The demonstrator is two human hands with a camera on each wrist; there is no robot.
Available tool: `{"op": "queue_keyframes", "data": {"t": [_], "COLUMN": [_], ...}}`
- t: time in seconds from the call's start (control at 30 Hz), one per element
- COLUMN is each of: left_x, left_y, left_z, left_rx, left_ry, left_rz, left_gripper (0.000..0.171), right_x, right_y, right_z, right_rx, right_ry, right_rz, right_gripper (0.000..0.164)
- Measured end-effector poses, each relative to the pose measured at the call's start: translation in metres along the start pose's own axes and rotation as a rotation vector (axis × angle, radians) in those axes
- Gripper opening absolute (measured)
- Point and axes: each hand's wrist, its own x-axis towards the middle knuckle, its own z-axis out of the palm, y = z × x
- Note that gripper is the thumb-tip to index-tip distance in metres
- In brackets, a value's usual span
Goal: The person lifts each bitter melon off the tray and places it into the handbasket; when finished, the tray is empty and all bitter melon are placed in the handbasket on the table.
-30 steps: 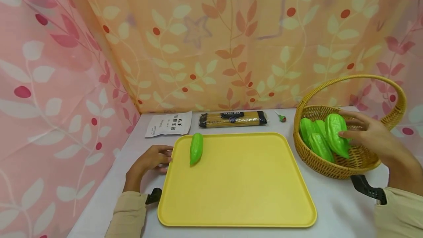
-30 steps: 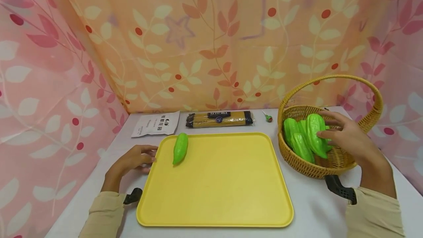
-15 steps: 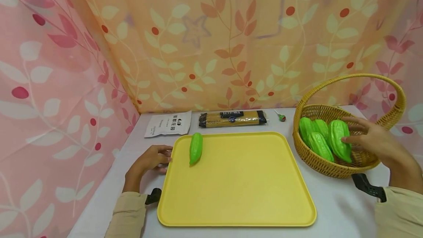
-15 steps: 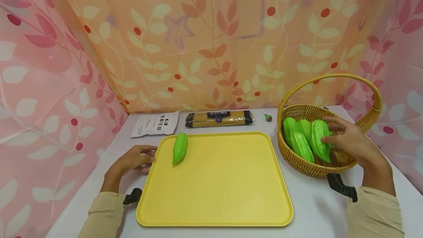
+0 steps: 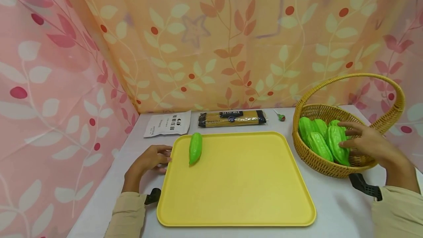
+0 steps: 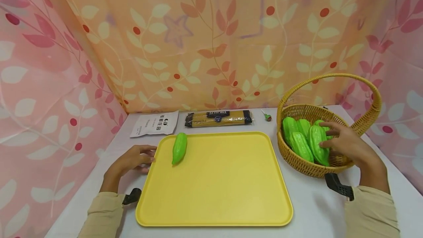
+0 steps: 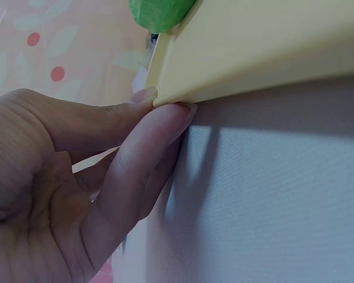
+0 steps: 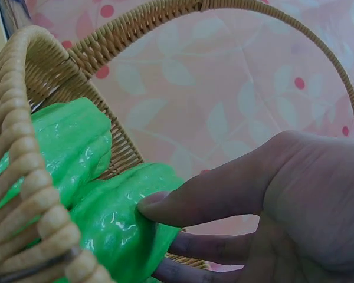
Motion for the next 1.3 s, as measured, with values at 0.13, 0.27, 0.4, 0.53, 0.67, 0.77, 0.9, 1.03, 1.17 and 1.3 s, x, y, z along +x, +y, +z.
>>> {"op": "queue_keyframes", "data": {"t": [0.13, 0.27, 0.4, 0.53, 0.67, 0.77, 0.9, 1.03, 1.17, 1.3], "left_x": [-0.0004, -0.0014, -0.002, -0.0023, -0.0031, -0.0032, -0.0025, -0.0015, -0.0004, -0.0007], "left_y": [-0.001, -0.001, -0.0003, 0.0001, 0.0005, 0.0005, 0.0001, -0.0002, -0.001, -0.0014], "left_z": [0.0, -0.0002, -0.0005, -0.0006, -0.0008, -0.0012, -0.0012, -0.0006, -0.0002, -0.0008], "left_rx": [0.001, 0.003, 0.004, 0.021, 0.019, 0.019, 0.022, 0.019, 0.022, 0.026], "left_ry": [-0.011, -0.015, -0.014, -0.01, -0.012, -0.012, -0.011, -0.009, -0.01, -0.014], "left_rz": [0.015, 0.026, 0.03, 0.031, 0.025, 0.025, 0.026, 0.021, 0.021, 0.038], "left_gripper": [0.053, 0.054, 0.054, 0.054, 0.055, 0.055, 0.055, 0.054, 0.054, 0.054], "right_x": [0.0019, 0.0036, 0.0042, 0.0042, 0.004, 0.0038, 0.0043, 0.0046, 0.004, 0.0034], "right_y": [0.0018, 0.0038, 0.0053, 0.0057, 0.0058, 0.0063, 0.0072, 0.0084, 0.0089, 0.0094], "right_z": [0.0014, 0.0025, 0.0027, 0.002, 0.0013, 0.0008, 0.0002, 0.0, -0.0003, -0.0007], "right_rx": [0.004, 0.01, 0.009, -0.004, -0.014, -0.014, -0.016, -0.02, -0.022, -0.033], "right_ry": [-0.018, -0.027, -0.029, -0.024, -0.018, -0.016, -0.01, 0.003, 0.013, 0.022], "right_rz": [-0.006, -0.001, 0.006, 0.002, -0.008, -0.009, -0.003, 0.009, 0.02, 0.038], "right_gripper": [0.081, 0.082, 0.082, 0.081, 0.08, 0.081, 0.082, 0.082, 0.083, 0.085]}}
